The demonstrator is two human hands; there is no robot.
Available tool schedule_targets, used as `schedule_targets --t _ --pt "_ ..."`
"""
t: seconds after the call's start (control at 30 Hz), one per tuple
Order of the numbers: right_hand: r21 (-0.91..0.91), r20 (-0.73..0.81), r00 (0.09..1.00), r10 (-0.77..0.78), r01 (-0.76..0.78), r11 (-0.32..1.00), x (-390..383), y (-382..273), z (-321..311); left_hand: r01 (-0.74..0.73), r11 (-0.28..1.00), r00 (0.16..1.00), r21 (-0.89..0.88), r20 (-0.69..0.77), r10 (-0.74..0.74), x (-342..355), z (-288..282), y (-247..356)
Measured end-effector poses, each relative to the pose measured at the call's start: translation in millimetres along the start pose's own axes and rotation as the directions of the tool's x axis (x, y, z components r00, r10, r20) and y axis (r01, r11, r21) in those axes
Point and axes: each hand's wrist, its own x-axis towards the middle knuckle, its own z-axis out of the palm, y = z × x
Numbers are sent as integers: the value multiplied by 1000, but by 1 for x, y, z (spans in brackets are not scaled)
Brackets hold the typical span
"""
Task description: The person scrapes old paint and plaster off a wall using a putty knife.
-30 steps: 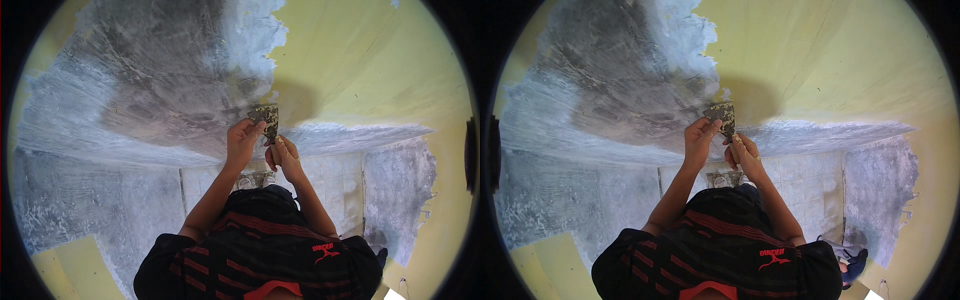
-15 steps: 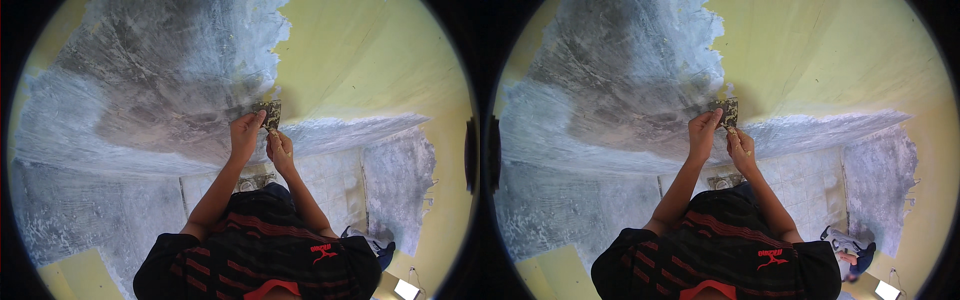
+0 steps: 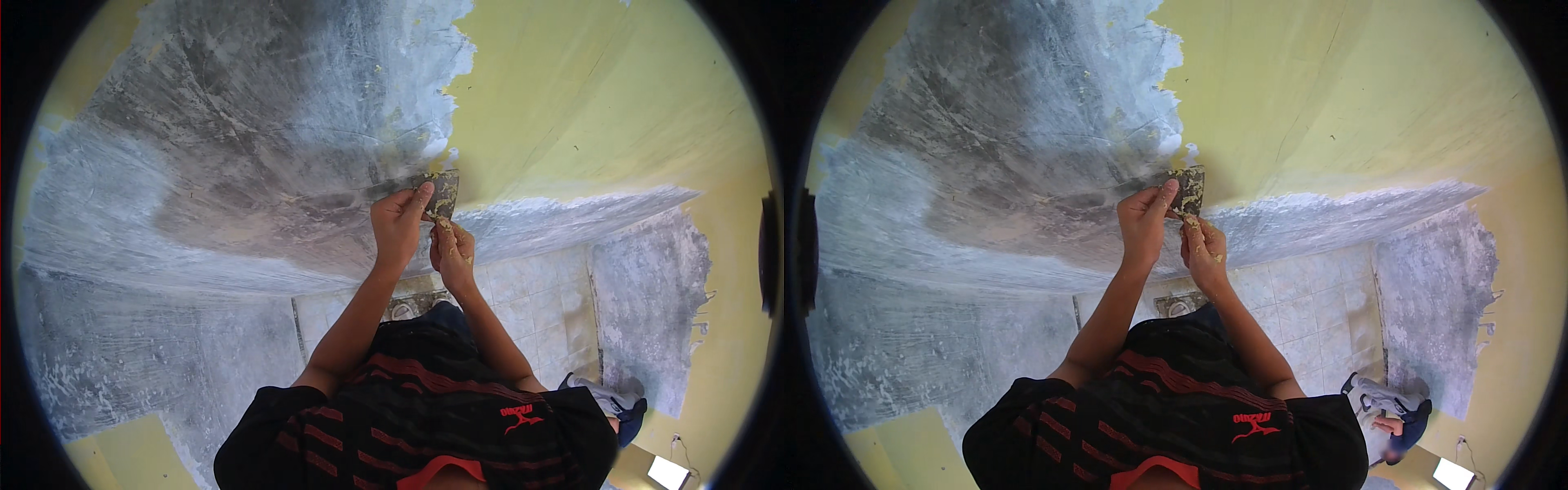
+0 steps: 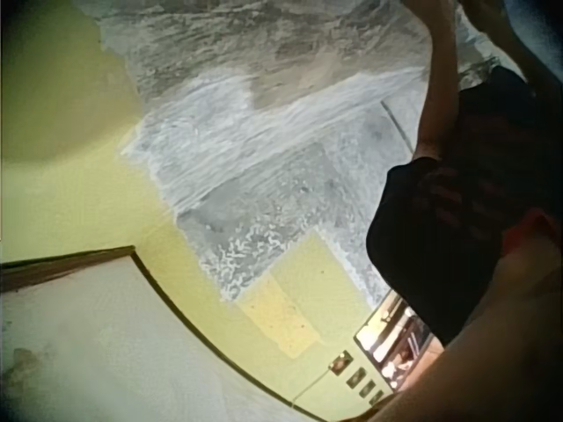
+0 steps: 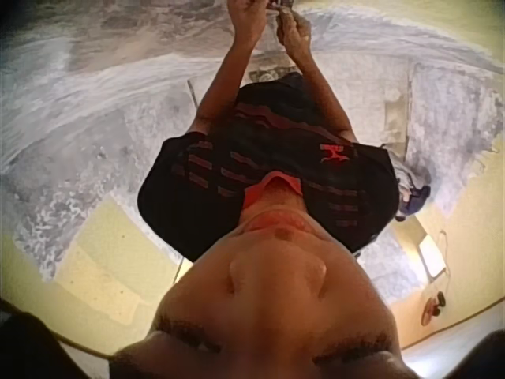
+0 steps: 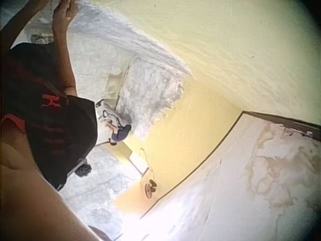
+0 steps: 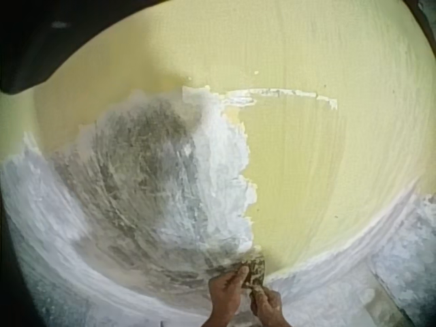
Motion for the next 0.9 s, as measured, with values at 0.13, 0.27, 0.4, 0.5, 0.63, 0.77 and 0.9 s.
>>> schedule_targets --t 0.13,0.27,0.4,0.5,0.63,0.77,0.9 --pt "-15 30 999 -29 29 999 2 4 -5 -5 1000 1000 2 -3 5 1 2 2" --pt "-60 -1 996 -90 90 994 7 6 -7 20 999 1000 -35 -15 -20 0 6 3" --pt "-150 39 994 -104 109 983 7 -6 -13 57 991 997 -120 -44 -63 -2 11 4" --pt "-179 25 991 -134 136 974 10 -8 -13 52 991 998 -123 -30 -56 -1 12 8" --pt "-202 49 987 -153 160 966 17 -19 -12 32 991 998 -131 -52 -39 3 16 17" --pt "-202 52 986 -160 168 965 18 -32 0 -25 990 998 -139 -65 16 6 21 39" --pt "-117 9 994 -110 111 987 10 -24 6 -62 997 996 -49 -60 59 4 16 38"
